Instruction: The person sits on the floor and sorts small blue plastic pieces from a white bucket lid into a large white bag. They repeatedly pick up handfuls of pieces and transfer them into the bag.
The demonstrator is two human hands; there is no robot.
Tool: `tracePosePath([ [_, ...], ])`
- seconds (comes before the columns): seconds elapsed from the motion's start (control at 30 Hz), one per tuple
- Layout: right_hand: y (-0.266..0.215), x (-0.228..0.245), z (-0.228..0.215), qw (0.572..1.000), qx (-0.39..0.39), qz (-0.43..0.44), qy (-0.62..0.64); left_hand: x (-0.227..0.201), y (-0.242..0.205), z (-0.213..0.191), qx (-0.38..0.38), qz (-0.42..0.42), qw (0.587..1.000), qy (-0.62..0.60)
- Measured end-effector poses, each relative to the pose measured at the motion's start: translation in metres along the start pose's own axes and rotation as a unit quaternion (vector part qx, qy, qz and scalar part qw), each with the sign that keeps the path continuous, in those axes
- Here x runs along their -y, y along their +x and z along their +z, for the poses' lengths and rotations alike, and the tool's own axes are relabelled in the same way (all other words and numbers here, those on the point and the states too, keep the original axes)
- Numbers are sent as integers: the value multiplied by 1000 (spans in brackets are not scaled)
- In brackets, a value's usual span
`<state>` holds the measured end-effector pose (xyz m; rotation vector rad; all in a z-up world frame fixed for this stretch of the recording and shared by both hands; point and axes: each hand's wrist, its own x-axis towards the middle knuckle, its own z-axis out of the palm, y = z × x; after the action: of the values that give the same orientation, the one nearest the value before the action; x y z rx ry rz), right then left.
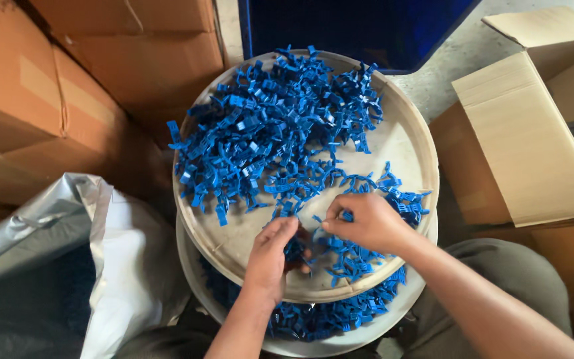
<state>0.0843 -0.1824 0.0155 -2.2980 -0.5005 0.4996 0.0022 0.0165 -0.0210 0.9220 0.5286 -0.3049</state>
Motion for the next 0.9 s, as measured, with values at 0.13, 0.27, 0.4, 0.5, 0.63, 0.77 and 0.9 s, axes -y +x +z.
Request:
tracePosePath([
  [0.13,-8,2,2,989,53,-18,134,3,-2,4,3,-54,997,-52],
  [0.27,-5,5,-5,970,-18,84,227,5,-2,4,36,-54,998,-22],
  [0.4,-8,23,-10,956,-106,53,269,4,-1,9,48,-79,996,-4],
  [0.5,-20,33,-5,920,96,-116,362,7,-2,14,67,-116,988,-72],
  [0.63,-11,23,-12,970,-68,-198,124,12,-5,10,32,-78,993,-85],
  [0.77,-2,7,-14,972,-41,-94,-213,12,-2,8,78,-3,993,-89],
  [0.9,-14,-3,12,937,-41,-123,-325,17,2,2,80,36,992,-86],
])
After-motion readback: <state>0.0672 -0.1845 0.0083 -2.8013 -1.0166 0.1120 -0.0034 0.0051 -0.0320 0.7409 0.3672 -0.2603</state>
